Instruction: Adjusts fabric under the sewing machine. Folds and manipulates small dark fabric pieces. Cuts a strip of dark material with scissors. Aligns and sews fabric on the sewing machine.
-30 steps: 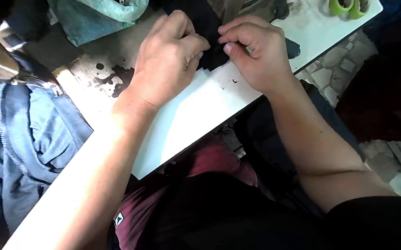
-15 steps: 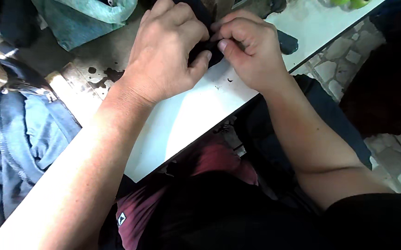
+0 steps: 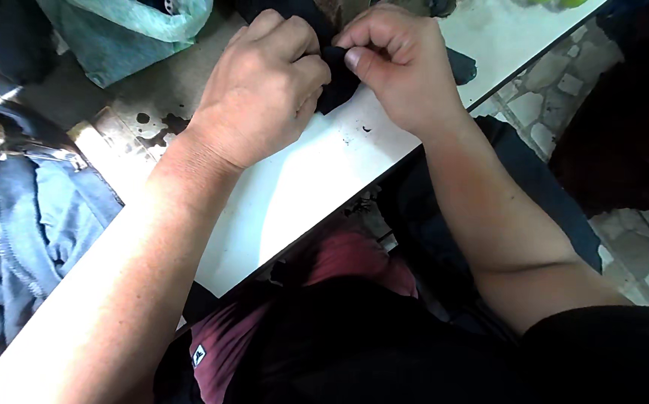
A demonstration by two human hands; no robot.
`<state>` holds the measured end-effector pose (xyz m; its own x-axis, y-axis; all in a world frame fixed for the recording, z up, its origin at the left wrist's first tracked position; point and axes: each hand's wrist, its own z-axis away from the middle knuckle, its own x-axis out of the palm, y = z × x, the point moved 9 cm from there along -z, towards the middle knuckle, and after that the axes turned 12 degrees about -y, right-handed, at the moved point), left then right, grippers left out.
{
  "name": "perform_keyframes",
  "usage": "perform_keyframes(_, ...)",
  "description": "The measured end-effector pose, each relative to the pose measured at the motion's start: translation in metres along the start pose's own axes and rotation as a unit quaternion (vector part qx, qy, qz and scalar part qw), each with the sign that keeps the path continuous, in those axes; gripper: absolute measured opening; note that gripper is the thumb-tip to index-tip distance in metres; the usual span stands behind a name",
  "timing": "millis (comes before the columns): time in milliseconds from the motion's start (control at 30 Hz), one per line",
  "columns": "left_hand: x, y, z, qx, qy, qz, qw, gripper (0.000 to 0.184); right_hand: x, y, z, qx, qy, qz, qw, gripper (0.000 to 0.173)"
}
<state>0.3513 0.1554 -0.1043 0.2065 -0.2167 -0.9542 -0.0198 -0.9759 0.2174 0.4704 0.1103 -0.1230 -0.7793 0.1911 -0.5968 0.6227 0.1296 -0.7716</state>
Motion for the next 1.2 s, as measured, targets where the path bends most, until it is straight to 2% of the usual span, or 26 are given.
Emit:
perform_keyframes(233, -0.001, -0.002, -0.001, 0.0, -0.001, 0.01, 1.0, 0.026, 0.0, 0.001, 0.0, -0.002, -0.003, -0.003, 1.0, 0.022)
perform_keyframes(633, -0.002, -0.019, 0.004, -0.102, 0.06, 0.131, 0.984, 0.025, 0.001, -0.003, 0.003, -0.012, -0.017, 0.02, 1.0, 0.024)
perform_keyframes(833, 0.0, -0.02, 0.003, -0.13, 0.051, 0.145, 0.979, 0.023, 0.002, -0.004, 0.004, -0.02, -0.025, 0.014, 0.999, 0.022)
perform_keyframes(1200, -0.001, -0.021, 0.005, -0.153, 0.102, 0.157, 0.97, 0.022, 0.003, -0.01, 0.006, -0.061, -0.042, 0.037, 0.997, 0.025)
